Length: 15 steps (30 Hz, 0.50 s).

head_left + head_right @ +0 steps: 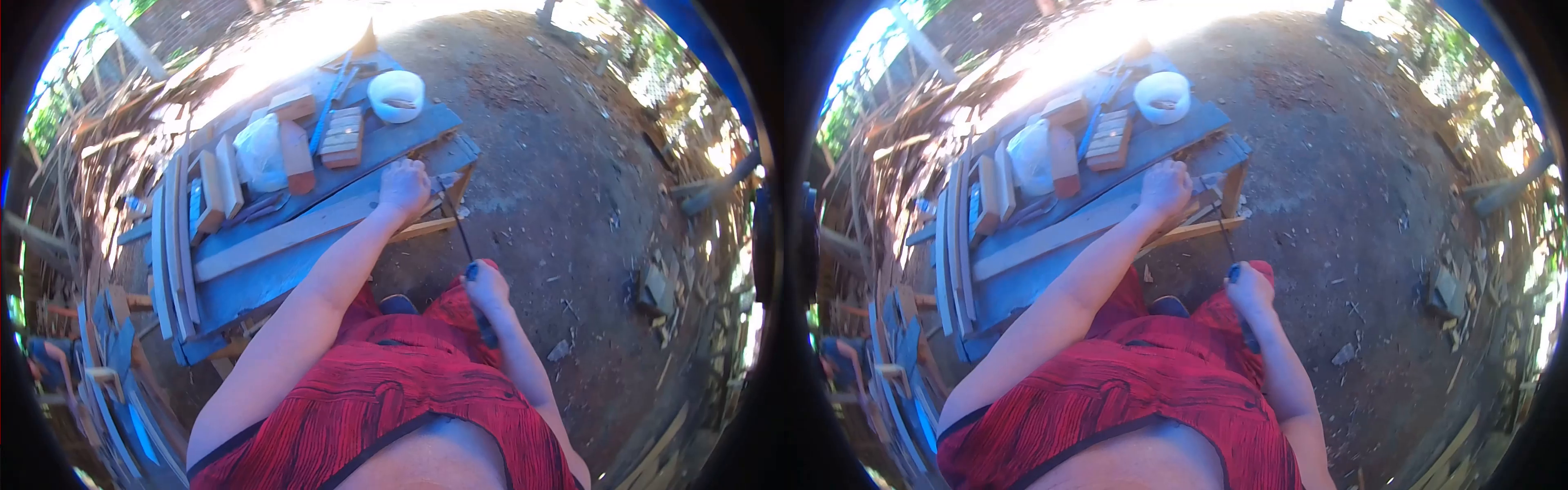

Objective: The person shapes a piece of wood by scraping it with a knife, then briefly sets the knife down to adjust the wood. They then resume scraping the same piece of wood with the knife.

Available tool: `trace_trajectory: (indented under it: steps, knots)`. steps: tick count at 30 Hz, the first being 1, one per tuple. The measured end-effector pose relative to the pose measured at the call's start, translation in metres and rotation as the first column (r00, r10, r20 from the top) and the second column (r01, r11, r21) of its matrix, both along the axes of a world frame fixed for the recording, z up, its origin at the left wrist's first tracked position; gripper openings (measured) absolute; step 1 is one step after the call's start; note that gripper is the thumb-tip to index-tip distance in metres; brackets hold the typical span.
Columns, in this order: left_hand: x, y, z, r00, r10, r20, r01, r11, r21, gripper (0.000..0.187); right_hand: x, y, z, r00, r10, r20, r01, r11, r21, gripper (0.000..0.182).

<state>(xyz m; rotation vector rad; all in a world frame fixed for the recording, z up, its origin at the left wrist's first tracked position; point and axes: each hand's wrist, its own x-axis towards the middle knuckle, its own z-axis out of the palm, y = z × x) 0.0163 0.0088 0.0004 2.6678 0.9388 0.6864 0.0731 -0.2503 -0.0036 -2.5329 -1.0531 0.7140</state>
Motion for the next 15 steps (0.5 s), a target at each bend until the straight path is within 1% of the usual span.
trace_trajectory:
  steps: [1, 2, 3, 4, 6, 8, 10, 12, 15]
  knots:
    - [0.0, -0.002, 0.0, 1.0, -0.007, -0.012, 0.007, 1.0, -0.004, 0.018, 0.004, -0.005, 0.008, 0.999, 0.037, 0.002, -0.037, 0.999, 0.001, 0.031]
    - [0.0, -0.002, 0.001, 1.0, -0.018, -0.023, 0.018, 1.0, -0.007, 0.019, 0.008, -0.013, 0.015, 0.999, 0.034, 0.011, -0.034, 0.999, -0.037, 0.031]
    - [-0.002, -0.001, 0.002, 1.0, 0.006, -0.021, -0.006, 1.0, -0.003, 0.019, 0.007, -0.016, 0.017, 1.0, 0.022, 0.021, -0.02, 0.997, -0.073, 0.031]
    - [-0.002, -0.003, 0.004, 1.0, -0.002, -0.028, 0.001, 1.0, -0.022, 0.019, 0.005, -0.016, 0.016, 0.999, 0.038, 0.024, -0.036, 0.997, -0.07, 0.031]
    - [-0.002, -0.004, 0.006, 0.999, -0.003, -0.033, 0.002, 0.999, -0.046, 0.02, 0.002, -0.017, 0.013, 0.999, 0.016, 0.046, -0.013, 0.998, -0.055, 0.031]
    - [-0.003, -0.005, 0.005, 0.999, -0.033, 0.028, 0.034, 0.999, -0.037, 0.018, 0.004, 0.01, 0.008, 0.998, 0.032, 0.057, -0.03, 0.999, -0.029, 0.031]
    - [-0.004, -0.005, 0.003, 0.999, -0.027, 0.02, 0.028, 0.999, -0.045, 0.019, 0.011, 0.037, -0.001, 0.996, 0.05, 0.072, -0.051, 0.999, 0.007, 0.031]
    - [-0.005, -0.005, 0.006, 1.0, -0.01, 0.018, 0.011, 0.999, -0.043, 0.02, 0.015, 0.059, -0.007, 0.999, -0.003, 0.048, 0.002, 1.0, 0.016, 0.031]
    - [-0.008, -0.009, 0.012, 1.0, -0.019, -0.006, 0.019, 1.0, -0.017, 0.018, 0.011, 0.037, -0.01, 0.999, 0.016, 0.051, -0.018, 0.999, 0.035, 0.03]
